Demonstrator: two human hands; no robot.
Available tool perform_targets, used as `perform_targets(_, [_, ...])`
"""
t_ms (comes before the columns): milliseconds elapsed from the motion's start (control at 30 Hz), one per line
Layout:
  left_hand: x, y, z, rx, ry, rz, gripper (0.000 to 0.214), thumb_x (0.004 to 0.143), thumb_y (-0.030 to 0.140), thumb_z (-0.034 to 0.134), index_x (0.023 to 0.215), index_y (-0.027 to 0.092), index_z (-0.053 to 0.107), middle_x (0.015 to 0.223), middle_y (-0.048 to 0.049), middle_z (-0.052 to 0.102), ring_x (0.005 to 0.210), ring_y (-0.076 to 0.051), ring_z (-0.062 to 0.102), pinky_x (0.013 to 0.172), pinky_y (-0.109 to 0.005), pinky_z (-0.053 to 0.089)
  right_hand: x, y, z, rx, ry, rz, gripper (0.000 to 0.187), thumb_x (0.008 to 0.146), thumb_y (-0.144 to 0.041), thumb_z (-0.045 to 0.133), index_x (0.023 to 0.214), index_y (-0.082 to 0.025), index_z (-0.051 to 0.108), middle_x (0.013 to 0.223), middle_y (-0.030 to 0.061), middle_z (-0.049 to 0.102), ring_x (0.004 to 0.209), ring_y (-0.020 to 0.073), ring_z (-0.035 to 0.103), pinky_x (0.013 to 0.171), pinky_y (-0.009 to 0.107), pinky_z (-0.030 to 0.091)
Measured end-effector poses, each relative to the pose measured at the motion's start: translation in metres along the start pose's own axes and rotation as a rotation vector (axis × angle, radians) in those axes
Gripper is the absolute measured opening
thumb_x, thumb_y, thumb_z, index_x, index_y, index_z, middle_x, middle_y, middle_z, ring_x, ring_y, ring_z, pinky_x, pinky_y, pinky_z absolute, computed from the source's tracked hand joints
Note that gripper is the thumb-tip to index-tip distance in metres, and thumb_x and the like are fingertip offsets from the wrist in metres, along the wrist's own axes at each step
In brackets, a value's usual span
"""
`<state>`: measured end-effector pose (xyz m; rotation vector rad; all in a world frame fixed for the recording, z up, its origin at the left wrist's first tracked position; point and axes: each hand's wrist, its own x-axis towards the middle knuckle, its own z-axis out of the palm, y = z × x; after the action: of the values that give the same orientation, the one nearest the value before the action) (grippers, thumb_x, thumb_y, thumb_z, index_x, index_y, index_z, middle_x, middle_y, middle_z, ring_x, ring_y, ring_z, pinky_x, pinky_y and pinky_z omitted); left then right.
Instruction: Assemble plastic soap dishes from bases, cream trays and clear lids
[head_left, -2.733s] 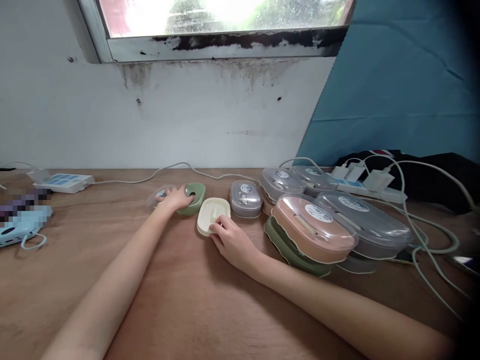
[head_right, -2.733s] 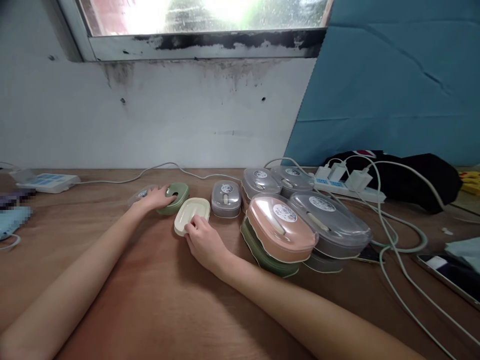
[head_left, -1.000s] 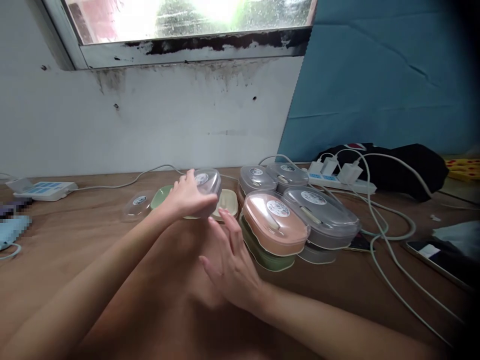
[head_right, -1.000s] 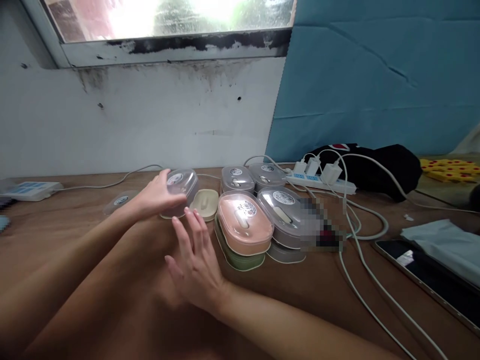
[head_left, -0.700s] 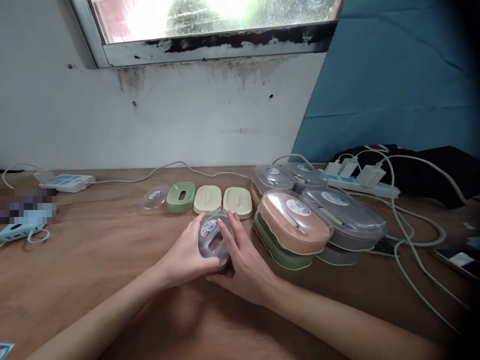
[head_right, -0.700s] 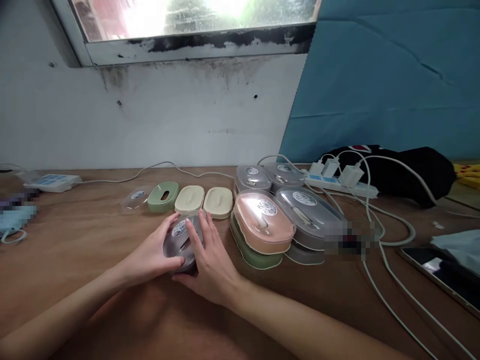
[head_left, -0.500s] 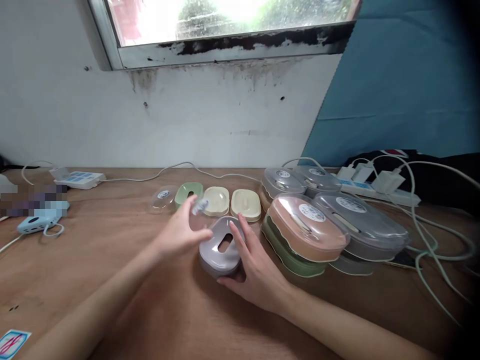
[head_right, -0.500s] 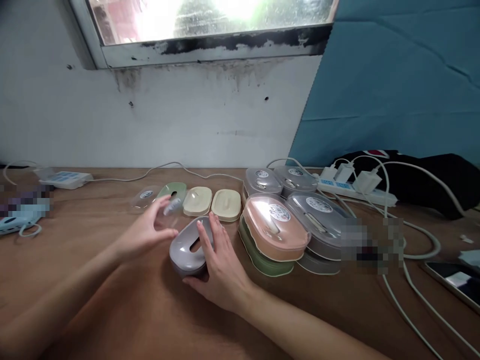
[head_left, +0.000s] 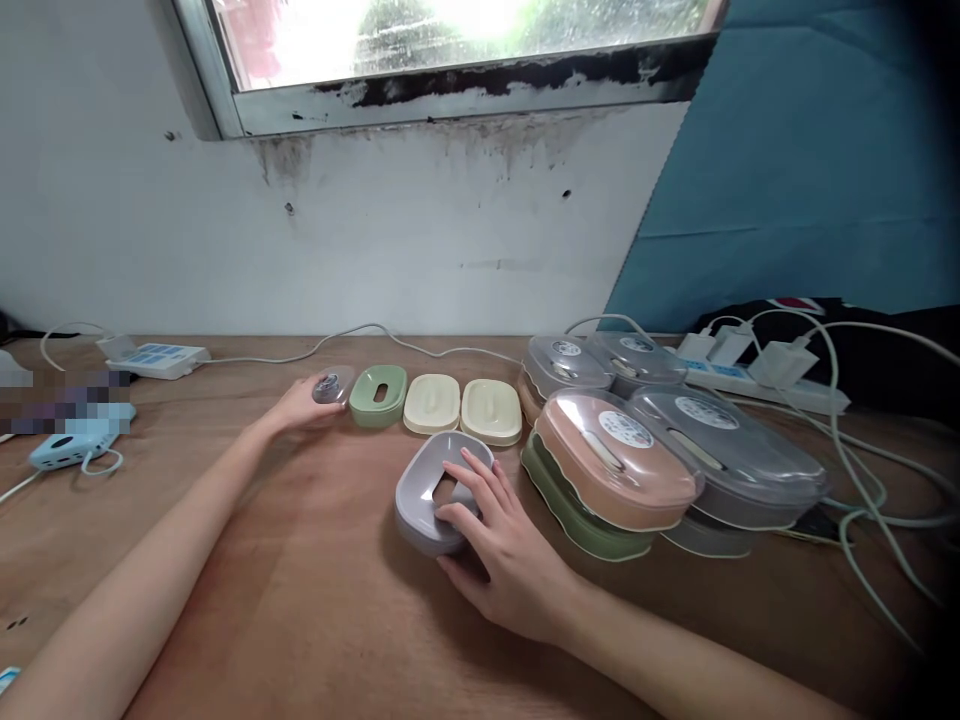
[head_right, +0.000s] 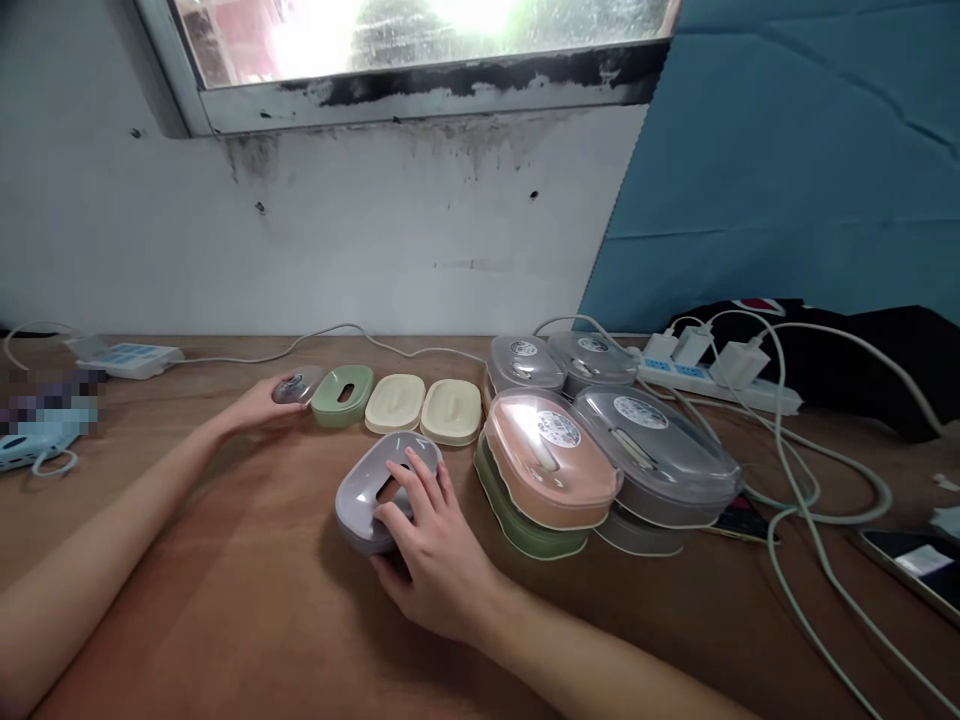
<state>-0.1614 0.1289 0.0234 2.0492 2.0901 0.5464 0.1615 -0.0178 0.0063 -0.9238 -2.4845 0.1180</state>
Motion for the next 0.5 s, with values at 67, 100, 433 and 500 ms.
perform_targets(67, [-0.001,0.000,0.002,0.009,-0.004,0.006,0.079,0.064,0.051,0.060,0.130,0.012,0.041,0.132,-0.0165,0.045,0.121,-0.031,0.044,0.098,-0.037,0.037,0.001,0.000,0.001,-0.003,0.016,0.025,0.025,0.074,-0.019,0.055,0.099,-0.015,0.054,0.132,0.0185,0.039,0.132,0.0365,0.018,0.102,0.060,0.022])
perform_targets(100, [-0.002,-0.001,0.003,0.016,-0.005,0.006,0.081,0.063,0.051,0.061,0.131,0.012,0.040,0.132,-0.0171,0.044,0.121,-0.032,0.043,0.097,-0.039,0.037,0.001,0.000,0.001,-0.004,0.024,0.039,0.025,0.073,-0.018,0.056,0.098,-0.014,0.054,0.132,0.0187,0.039,0.132,0.0366,0.018,0.102,0.059,0.023])
perform_targets(433, [-0.038,0.058,-0.025,0.046,0.105,0.097,0.083,0.069,0.048,0.059,0.138,0.017,0.024,0.145,-0.0157,0.019,0.133,-0.035,0.019,0.105,-0.048,0.023,0.005,0.000,0.001,0.054,0.016,0.059,0.037,0.073,-0.026,0.062,0.107,-0.018,0.049,0.107,0.0086,0.058,0.108,0.0266,0.046,0.103,0.055,0.023])
perform_targets(500, [-0.066,0.092,-0.029,-0.051,0.088,0.423,0.059,0.077,0.045,0.053,0.129,0.020,0.038,0.136,-0.0107,0.036,0.127,-0.030,0.033,0.103,-0.044,0.028,0.004,0.000,0.001,0.059,0.044,0.064,0.039,0.072,-0.024,0.061,0.108,-0.017,0.048,0.110,0.0110,0.054,0.109,0.0274,0.045,0.101,0.055,0.027])
